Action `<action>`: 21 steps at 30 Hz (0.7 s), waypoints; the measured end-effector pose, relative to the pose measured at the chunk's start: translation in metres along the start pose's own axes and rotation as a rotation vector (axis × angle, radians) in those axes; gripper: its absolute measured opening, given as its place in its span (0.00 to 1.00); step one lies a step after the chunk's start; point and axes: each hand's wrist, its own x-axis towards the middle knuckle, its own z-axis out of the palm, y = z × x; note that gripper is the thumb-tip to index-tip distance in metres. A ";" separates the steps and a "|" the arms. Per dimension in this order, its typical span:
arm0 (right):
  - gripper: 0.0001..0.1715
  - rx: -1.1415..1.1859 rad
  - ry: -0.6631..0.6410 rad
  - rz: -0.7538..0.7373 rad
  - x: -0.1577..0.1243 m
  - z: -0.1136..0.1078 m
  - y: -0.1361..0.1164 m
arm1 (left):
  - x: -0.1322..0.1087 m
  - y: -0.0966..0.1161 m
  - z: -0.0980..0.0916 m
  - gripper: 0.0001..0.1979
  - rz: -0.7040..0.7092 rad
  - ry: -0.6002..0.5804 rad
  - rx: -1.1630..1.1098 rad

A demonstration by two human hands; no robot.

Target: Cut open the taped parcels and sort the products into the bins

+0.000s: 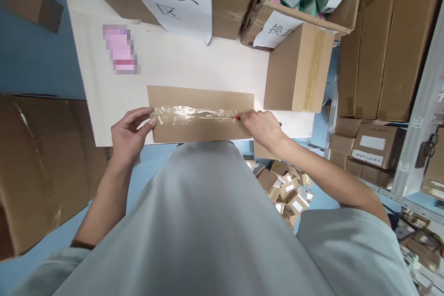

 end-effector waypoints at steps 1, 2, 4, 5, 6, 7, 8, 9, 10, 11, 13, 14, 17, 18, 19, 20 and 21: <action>0.25 0.008 -0.006 0.024 -0.006 0.012 0.013 | 0.000 0.001 0.001 0.26 -0.013 0.019 -0.005; 0.24 0.020 -0.009 0.045 -0.011 0.023 0.025 | 0.001 0.001 0.002 0.27 -0.032 0.037 -0.010; 0.22 0.057 0.005 0.066 -0.017 0.045 0.042 | 0.001 0.002 0.003 0.29 -0.087 0.073 -0.015; 0.24 0.081 0.027 0.068 -0.018 0.055 0.048 | 0.002 0.003 0.004 0.30 -0.116 0.087 -0.015; 0.25 0.107 0.060 0.069 -0.017 0.066 0.054 | 0.002 0.002 0.004 0.31 -0.142 0.098 -0.012; 0.27 0.136 0.098 0.070 -0.014 0.077 0.059 | 0.002 0.002 0.003 0.32 -0.165 0.102 -0.004; 0.28 0.173 0.141 0.069 -0.009 0.089 0.063 | 0.003 0.001 0.003 0.33 -0.182 0.103 0.006; 0.28 0.217 0.186 0.066 -0.004 0.101 0.067 | 0.003 0.000 0.002 0.33 -0.194 0.101 0.016; 0.27 0.272 0.233 0.056 0.004 0.115 0.071 | 0.004 -0.001 0.002 0.34 -0.200 0.100 0.025; 0.27 0.339 0.281 0.037 0.012 0.130 0.074 | 0.004 -0.002 0.002 0.34 -0.202 0.102 0.034; 0.25 0.515 0.381 -0.019 0.031 0.159 0.074 | 0.004 -0.004 0.003 0.34 -0.191 0.117 0.052; 0.25 0.623 0.432 -0.051 0.040 0.173 0.070 | 0.004 -0.004 0.003 0.34 -0.182 0.126 0.061; 0.28 1.001 0.558 -0.089 0.066 0.201 0.045 | 0.004 -0.005 0.005 0.34 -0.174 0.146 0.075; 0.30 1.122 0.587 -0.071 0.072 0.205 0.033 | 0.004 -0.006 0.005 0.35 -0.174 0.153 0.080; 0.32 1.228 0.619 -0.044 0.077 0.208 0.021 | 0.004 -0.008 0.003 0.36 -0.169 0.159 0.088; 0.33 1.323 0.644 -0.008 0.081 0.208 0.010 | 0.004 -0.010 0.000 0.37 -0.158 0.167 0.102; 0.34 1.407 0.665 0.037 0.084 0.208 0.000 | 0.005 -0.013 -0.004 0.37 -0.141 0.175 0.118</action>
